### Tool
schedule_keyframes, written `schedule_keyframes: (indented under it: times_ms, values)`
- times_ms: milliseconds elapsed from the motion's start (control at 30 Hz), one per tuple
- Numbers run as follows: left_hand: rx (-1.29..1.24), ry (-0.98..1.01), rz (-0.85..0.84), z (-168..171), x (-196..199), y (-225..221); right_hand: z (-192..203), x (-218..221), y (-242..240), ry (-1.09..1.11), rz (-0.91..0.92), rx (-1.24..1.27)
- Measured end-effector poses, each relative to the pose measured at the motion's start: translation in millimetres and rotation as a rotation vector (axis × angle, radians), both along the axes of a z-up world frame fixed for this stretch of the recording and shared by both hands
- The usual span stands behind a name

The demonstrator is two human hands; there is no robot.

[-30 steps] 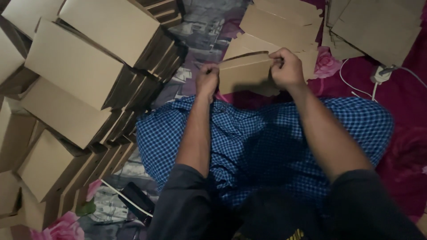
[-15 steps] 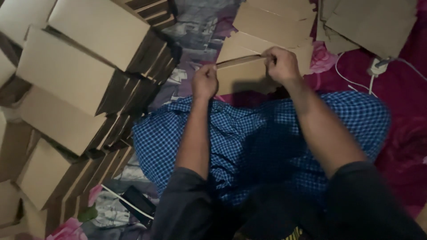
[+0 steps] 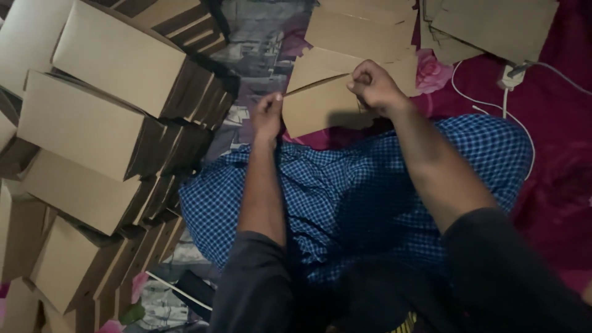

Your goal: Folding flat cardboard sheets into small boxes.

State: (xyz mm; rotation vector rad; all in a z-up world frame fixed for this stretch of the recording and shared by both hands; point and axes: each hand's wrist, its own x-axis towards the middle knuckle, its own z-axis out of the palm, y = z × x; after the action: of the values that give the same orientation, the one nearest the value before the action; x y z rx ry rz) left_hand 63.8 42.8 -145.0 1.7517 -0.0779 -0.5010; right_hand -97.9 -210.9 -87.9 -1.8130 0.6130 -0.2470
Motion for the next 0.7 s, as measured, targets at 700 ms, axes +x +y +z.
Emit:
schedule_keyframes:
  times_ms: [700]
  values:
    - [-0.083, -0.687, 0.056, 232, -47, 83, 161, -27, 20, -0.315, 0.137, 0.745]
